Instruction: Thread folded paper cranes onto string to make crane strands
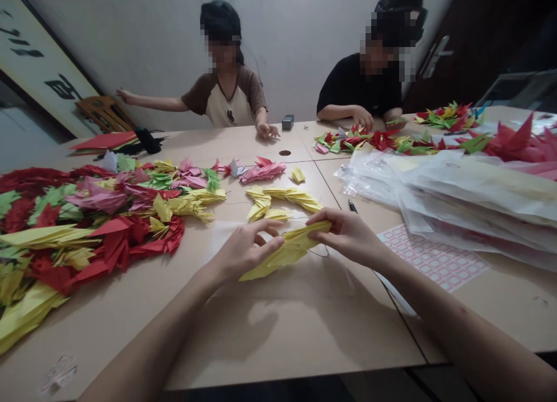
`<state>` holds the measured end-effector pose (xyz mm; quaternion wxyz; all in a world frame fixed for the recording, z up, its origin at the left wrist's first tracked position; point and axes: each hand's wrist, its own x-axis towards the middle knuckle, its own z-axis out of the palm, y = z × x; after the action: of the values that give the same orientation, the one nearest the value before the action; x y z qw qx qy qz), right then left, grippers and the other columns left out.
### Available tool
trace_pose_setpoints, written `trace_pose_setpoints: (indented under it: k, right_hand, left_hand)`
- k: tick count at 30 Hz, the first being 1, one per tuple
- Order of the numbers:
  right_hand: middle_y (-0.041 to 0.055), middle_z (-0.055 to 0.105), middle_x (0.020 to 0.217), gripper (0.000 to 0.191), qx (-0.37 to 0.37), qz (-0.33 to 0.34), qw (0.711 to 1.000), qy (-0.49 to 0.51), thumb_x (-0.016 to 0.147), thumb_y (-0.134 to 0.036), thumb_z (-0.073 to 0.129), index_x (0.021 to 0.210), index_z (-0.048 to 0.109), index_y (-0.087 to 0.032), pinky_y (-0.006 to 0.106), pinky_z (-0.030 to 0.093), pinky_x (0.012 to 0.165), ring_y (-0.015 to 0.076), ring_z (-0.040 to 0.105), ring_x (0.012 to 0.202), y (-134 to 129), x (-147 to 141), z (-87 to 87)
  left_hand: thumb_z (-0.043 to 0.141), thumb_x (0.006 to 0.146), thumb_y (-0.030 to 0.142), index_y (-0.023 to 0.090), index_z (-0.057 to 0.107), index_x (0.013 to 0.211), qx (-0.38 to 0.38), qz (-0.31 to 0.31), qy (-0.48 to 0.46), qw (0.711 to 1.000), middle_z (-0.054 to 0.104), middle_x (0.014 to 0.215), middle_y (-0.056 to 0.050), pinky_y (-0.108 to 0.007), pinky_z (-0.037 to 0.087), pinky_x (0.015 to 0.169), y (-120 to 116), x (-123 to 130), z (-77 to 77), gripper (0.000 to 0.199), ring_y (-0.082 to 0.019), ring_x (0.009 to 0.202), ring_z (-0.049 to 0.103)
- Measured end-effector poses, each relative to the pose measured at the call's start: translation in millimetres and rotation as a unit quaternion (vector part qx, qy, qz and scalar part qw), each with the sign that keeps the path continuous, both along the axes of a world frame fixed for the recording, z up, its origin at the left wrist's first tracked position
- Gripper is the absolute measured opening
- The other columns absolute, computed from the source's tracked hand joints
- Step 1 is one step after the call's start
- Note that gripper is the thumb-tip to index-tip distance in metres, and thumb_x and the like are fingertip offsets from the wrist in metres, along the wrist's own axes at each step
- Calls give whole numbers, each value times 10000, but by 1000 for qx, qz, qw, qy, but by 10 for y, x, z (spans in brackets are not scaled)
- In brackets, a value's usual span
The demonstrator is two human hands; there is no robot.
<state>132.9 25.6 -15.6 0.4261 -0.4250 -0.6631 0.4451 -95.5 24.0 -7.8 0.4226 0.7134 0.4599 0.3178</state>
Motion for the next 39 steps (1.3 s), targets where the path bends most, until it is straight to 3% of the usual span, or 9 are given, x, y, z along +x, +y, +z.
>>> trace_pose_setpoints:
  k: [4,8,15,21,25,28,30,33,39]
  right_hand:
    - [22,651,741,76,1,-20,996,-85,676,-186,654,752,653,-188,282,477,617,155,594,696,40,54,33]
    - [16,620,719,97,-10,-21,991,-135,674,-188,607,769,627,-175,259,440,566,139,564,657,56,70,35]
    - [5,578,693,99,7,7,993,-118,686,-226,585,770,594,-175,244,397,512,117,515,597,47,71,37]
    - [24,596,727,91,23,36,992,-115,704,-226,577,771,598,-168,261,424,565,137,540,662,50,66,17]
    - [5,566,694,121,0,7,993,-118,694,-234,591,797,593,-171,247,395,520,123,511,610,60,72,-14]
    - [14,584,728,158,-32,-8,995,-97,683,-266,620,805,583,-171,254,418,551,137,541,653,60,67,-11]
    - [21,597,752,180,-47,-7,995,-82,676,-287,640,801,579,-172,262,433,578,147,559,683,58,60,1]
    - [36,625,792,199,-60,2,992,-107,678,-296,658,827,616,-171,272,443,609,162,576,721,64,58,8]
    - [68,681,898,315,-89,9,985,-150,707,-329,661,978,679,-171,293,478,652,198,609,801,115,97,-55]
  left_hand:
    - [627,795,367,172,675,1024,42,42,34,998,708,900,-60,-263,511,693,83,-34,-11,305,-191,795,665]
    - [592,807,365,174,678,963,53,32,113,992,715,956,-44,-290,507,789,140,-68,7,261,-197,896,651]
    - [533,840,388,167,667,1081,-4,-92,142,986,701,1060,-61,-254,500,731,135,-82,26,353,-174,868,649]
    - [510,860,443,177,665,1088,-37,-121,137,982,702,992,-51,-254,468,647,93,-22,-15,384,-165,786,620]
    - [445,880,533,163,671,1048,-46,-129,119,983,691,1018,-59,-279,474,719,92,-29,9,465,-192,869,621]
    - [607,780,518,171,629,1139,-69,-133,104,983,677,1099,-62,-296,488,775,112,-65,18,500,-218,940,630]
    - [650,750,464,162,647,1094,-66,-115,121,984,693,1047,-56,-293,491,753,128,-87,15,458,-222,910,641]
    - [611,783,417,156,678,1016,-44,-79,147,985,708,981,-46,-269,481,700,144,-102,11,356,-206,854,645]
    - [561,836,403,144,663,1088,-23,-75,127,989,701,1034,-65,-234,480,702,159,-82,-1,375,-170,844,637]
